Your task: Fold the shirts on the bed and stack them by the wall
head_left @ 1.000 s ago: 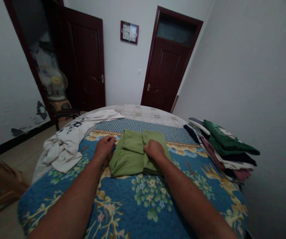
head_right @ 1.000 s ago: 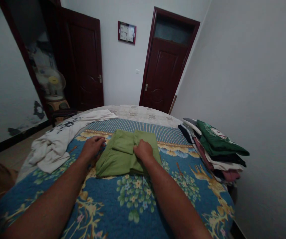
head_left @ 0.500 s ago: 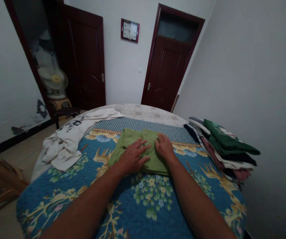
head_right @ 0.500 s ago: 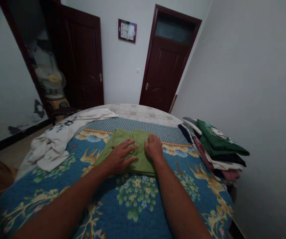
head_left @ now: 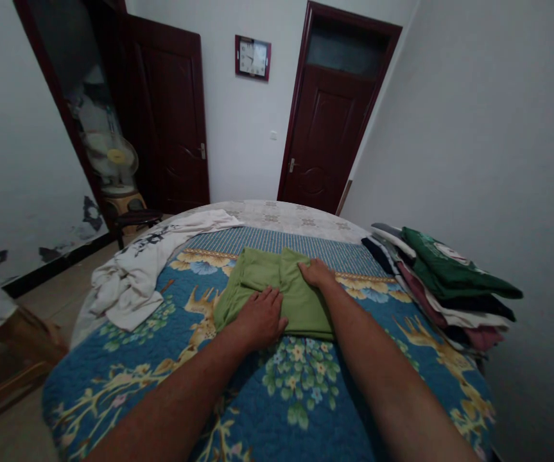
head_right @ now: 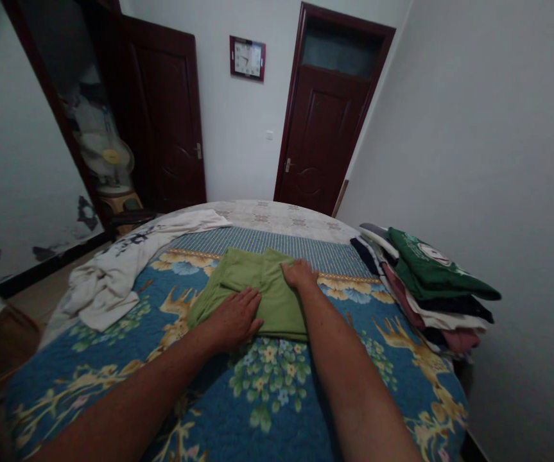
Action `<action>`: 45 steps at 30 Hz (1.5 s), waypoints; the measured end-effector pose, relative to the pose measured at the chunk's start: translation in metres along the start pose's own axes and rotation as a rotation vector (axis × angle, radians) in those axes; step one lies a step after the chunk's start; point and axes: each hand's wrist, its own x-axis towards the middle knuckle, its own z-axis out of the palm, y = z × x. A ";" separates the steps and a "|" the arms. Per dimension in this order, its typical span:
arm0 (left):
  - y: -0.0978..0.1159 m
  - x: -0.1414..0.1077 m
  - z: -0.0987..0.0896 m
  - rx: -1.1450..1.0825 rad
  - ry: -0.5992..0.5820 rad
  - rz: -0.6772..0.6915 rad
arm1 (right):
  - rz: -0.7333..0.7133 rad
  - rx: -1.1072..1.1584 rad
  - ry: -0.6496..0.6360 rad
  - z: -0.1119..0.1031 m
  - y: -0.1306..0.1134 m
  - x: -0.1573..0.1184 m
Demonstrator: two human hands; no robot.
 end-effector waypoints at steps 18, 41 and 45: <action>-0.010 0.004 0.008 -0.030 0.064 0.037 | -0.002 -0.018 0.209 0.009 0.015 -0.087; 0.003 0.124 0.024 0.097 0.159 -0.220 | -0.070 0.057 0.143 0.005 0.030 -0.151; -0.003 0.120 0.016 0.130 0.103 -0.316 | -0.058 0.062 0.126 0.004 0.028 -0.152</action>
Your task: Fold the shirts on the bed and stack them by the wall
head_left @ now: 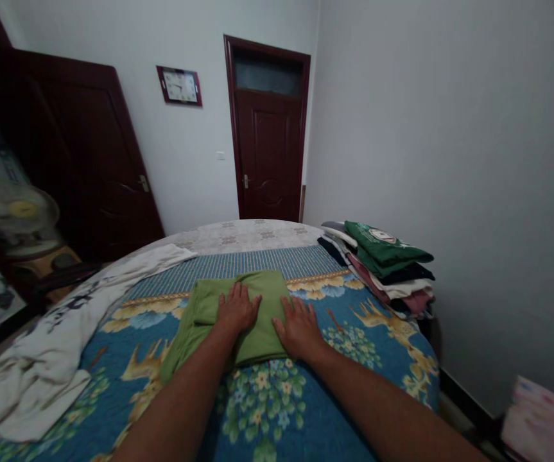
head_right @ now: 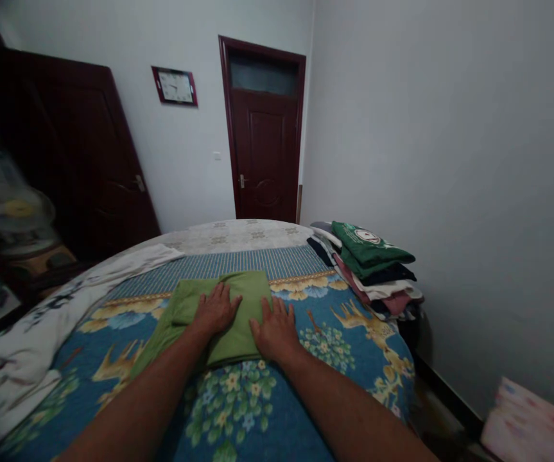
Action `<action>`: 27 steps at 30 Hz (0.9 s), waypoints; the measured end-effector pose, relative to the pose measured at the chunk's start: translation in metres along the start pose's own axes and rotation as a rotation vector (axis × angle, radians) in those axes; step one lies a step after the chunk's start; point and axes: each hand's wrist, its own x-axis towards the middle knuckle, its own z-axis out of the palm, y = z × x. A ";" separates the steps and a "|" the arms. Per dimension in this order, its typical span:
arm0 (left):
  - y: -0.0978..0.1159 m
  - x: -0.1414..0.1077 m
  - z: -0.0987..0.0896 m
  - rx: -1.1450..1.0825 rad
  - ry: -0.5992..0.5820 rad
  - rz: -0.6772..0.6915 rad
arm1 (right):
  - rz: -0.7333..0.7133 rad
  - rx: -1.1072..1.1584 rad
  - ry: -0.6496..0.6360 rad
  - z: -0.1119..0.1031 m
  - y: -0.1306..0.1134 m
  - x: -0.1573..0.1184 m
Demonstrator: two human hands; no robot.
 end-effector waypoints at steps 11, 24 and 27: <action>-0.072 -0.086 -0.053 0.026 0.061 0.122 | 0.000 0.092 0.086 0.019 0.022 0.022; -0.166 -0.083 -0.036 -0.462 0.145 -0.333 | 0.299 0.991 -0.245 -0.018 0.027 0.072; -0.165 -0.082 -0.034 -0.457 0.142 -0.306 | 0.376 1.145 -0.233 -0.030 0.011 0.068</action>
